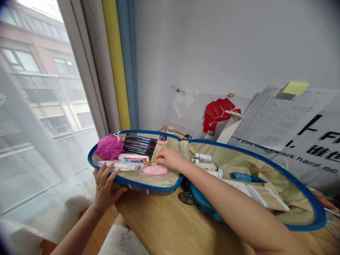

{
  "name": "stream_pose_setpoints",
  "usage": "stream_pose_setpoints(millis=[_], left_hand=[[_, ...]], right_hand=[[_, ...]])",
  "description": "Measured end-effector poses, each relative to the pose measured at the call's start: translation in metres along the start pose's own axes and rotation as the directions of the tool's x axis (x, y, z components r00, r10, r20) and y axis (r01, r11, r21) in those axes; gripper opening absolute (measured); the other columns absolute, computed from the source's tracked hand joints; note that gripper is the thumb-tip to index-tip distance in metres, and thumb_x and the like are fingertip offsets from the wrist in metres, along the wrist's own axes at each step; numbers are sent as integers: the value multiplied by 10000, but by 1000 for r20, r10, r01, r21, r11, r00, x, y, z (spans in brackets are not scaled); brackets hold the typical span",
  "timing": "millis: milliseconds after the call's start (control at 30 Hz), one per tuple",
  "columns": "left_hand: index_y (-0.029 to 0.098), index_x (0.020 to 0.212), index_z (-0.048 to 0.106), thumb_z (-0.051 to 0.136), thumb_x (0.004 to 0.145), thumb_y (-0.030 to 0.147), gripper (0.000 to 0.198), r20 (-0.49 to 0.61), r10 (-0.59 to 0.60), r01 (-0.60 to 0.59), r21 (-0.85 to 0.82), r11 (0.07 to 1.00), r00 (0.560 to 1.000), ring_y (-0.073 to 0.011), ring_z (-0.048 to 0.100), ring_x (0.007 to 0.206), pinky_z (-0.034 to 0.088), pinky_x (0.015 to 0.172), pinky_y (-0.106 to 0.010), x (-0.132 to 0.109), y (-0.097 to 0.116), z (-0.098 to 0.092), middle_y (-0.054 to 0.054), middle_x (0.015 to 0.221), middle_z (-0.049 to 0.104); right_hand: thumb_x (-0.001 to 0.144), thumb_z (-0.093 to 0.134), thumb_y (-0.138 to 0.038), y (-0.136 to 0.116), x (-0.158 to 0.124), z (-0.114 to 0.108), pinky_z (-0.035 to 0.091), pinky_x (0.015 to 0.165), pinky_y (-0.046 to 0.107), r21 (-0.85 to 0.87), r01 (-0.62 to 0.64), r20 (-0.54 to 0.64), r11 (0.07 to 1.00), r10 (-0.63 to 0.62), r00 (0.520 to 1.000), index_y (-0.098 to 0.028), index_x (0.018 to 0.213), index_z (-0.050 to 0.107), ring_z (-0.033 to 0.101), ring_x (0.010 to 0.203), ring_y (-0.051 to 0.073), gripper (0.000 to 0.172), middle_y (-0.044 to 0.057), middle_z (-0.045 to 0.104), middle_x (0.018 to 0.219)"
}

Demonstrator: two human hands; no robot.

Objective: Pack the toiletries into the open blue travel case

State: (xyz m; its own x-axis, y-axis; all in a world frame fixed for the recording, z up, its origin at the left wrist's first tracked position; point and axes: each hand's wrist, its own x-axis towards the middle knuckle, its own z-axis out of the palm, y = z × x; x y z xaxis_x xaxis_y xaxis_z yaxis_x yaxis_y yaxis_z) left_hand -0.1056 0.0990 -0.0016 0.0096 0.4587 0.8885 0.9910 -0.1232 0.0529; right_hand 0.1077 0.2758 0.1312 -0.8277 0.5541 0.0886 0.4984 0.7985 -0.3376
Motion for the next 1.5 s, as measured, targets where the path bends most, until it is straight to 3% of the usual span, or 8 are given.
stream_pose_setpoints(millis=[433, 800, 1100, 1200, 1300, 1400, 1467, 1500], left_hand=[[229, 1365, 391, 610, 811, 418, 625, 6, -15, 15, 1, 1000, 1000, -351, 218, 1394, 108, 1119, -570, -2, -1, 1, -155, 1431, 393], [224, 1377, 365, 598, 821, 409, 630, 3, 4, -4, 5, 1000, 1000, -355, 209, 1395, 104, 1117, -575, -1, 0, 0, -169, 1420, 393], [237, 1385, 368, 617, 811, 387, 642, 3, -11, 11, -6, 1000, 1000, -342, 201, 1402, 98, 1123, -564, -1, 0, 0, -150, 1440, 380], [247, 1387, 376, 626, 803, 387, 651, 2, -19, 19, -13, 1000, 1000, -348, 214, 1397, 108, 1122, -564, -2, 1, 0, -141, 1441, 388], [256, 1397, 366, 622, 806, 387, 658, -3, -15, 15, -17, 1000, 1000, -351, 215, 1396, 105, 1121, -569, -2, 0, 0, -136, 1446, 385], [255, 1415, 337, 615, 815, 376, 672, -10, -3, 3, -21, 1000, 1000, -348, 206, 1400, 101, 1121, -570, -1, 0, 0, -141, 1455, 370], [257, 1419, 331, 619, 813, 373, 681, -12, -5, 4, -24, 1000, 1000, -348, 217, 1396, 99, 1121, -570, -1, 0, 0, -141, 1456, 368], [260, 1417, 333, 622, 811, 372, 681, -13, -8, 8, -26, 1000, 1000, -348, 223, 1394, 99, 1121, -570, 0, 0, 0, -139, 1454, 371]], right_hand=[[749, 461, -78, -4, 1, 8, 444, 799, 233, -7, 20, 35, 1000, -20, 999, -173, 1060, 697, 603, 893, 142, 402, 67, 685, 1001], [751, 609, -187, -7, -4, 6, 406, 614, 203, 68, -15, 77, 998, 9, 997, -183, 847, 674, 590, 668, 106, 116, 1, 683, 768], [740, 595, -156, -8, -2, 6, 416, 637, 206, 116, -14, 33, 993, 10, 999, -197, 826, 709, 591, 660, 99, 149, -10, 697, 763], [756, 587, -196, -6, -1, -12, 434, 670, 217, 144, -31, -65, 989, 41, 997, -198, 830, 707, 599, 692, 105, 141, -2, 701, 786], [817, 522, -295, 3, -8, -50, 453, 696, 237, 194, -64, -237, 979, 110, 965, -189, 939, 681, 599, 732, 111, 226, 27, 699, 883], [815, 513, -379, 22, -28, -92, 461, 658, 243, 337, -71, -482, 939, 237, 844, -175, 966, 649, 576, 664, 101, 288, 40, 679, 851], [792, 537, -442, 38, -46, -113, 460, 650, 243, 388, -79, -560, 918, 303, 771, -177, 935, 638, 558, 640, 94, 317, 42, 665, 832], [792, 529, -476, 47, -56, -119, 458, 652, 244, 383, -117, -558, 916, 330, 762, -180, 935, 632, 552, 643, 92, 344, 46, 662, 842]])
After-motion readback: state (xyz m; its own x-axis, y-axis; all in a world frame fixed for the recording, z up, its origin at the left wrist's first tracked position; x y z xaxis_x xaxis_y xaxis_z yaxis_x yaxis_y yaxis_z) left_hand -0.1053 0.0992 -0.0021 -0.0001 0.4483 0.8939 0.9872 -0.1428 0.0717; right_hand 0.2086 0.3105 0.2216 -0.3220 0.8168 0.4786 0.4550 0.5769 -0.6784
